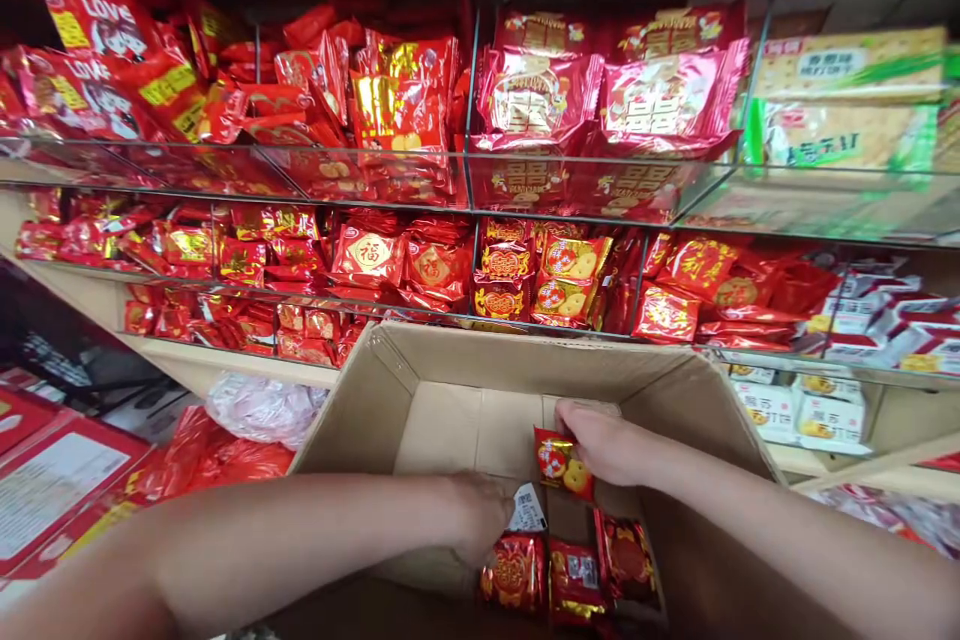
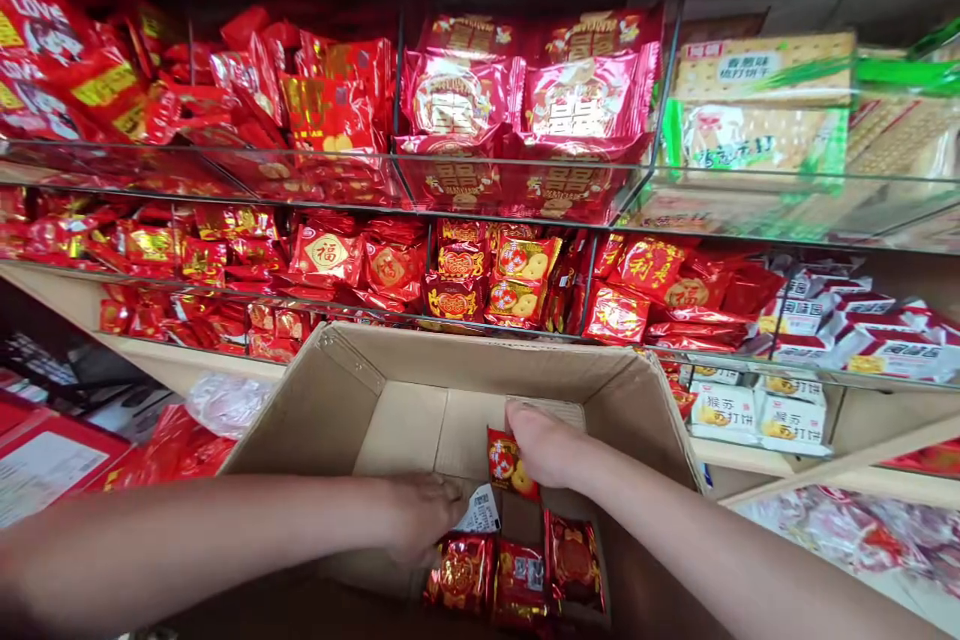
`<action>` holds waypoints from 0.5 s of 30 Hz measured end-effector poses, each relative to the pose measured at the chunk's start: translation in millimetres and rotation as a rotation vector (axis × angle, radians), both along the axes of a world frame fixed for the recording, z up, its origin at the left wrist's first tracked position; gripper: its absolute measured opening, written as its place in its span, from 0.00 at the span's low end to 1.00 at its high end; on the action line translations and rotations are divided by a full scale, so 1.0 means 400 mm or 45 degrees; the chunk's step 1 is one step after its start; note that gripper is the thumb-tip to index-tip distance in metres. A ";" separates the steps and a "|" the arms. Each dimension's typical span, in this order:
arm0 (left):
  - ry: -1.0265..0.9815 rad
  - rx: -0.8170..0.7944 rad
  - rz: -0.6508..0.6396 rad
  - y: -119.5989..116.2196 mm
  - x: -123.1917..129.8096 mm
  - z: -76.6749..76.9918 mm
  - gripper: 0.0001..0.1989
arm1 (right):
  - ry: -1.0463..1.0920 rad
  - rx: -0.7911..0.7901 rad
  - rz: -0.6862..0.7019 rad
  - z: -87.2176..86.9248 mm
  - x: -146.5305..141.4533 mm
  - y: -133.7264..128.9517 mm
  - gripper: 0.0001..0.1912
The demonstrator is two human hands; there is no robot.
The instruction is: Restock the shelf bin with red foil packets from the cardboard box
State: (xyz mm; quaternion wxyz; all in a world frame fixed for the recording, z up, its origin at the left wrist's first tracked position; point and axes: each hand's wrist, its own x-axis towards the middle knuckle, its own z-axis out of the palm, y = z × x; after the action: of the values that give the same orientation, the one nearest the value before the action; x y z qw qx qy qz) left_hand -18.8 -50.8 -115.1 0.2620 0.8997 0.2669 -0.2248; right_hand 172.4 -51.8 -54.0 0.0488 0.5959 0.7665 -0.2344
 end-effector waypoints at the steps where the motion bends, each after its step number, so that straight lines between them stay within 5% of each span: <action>1: 0.080 0.048 -0.047 -0.005 0.006 -0.003 0.26 | -0.058 -0.013 0.011 -0.018 -0.007 0.012 0.14; 6: 0.060 0.145 -0.006 -0.036 0.012 -0.015 0.21 | -0.192 -0.127 0.057 -0.070 -0.012 0.023 0.14; 15: -0.074 0.021 0.188 -0.046 0.001 -0.074 0.18 | -0.309 -0.260 0.094 -0.038 0.010 -0.045 0.11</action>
State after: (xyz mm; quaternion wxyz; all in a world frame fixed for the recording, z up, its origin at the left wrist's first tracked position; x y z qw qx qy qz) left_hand -18.3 -69.1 -144.8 0.2780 0.8860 0.3266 -0.1764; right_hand 176.3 -69.6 -69.3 0.2099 0.5831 0.7486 -0.2356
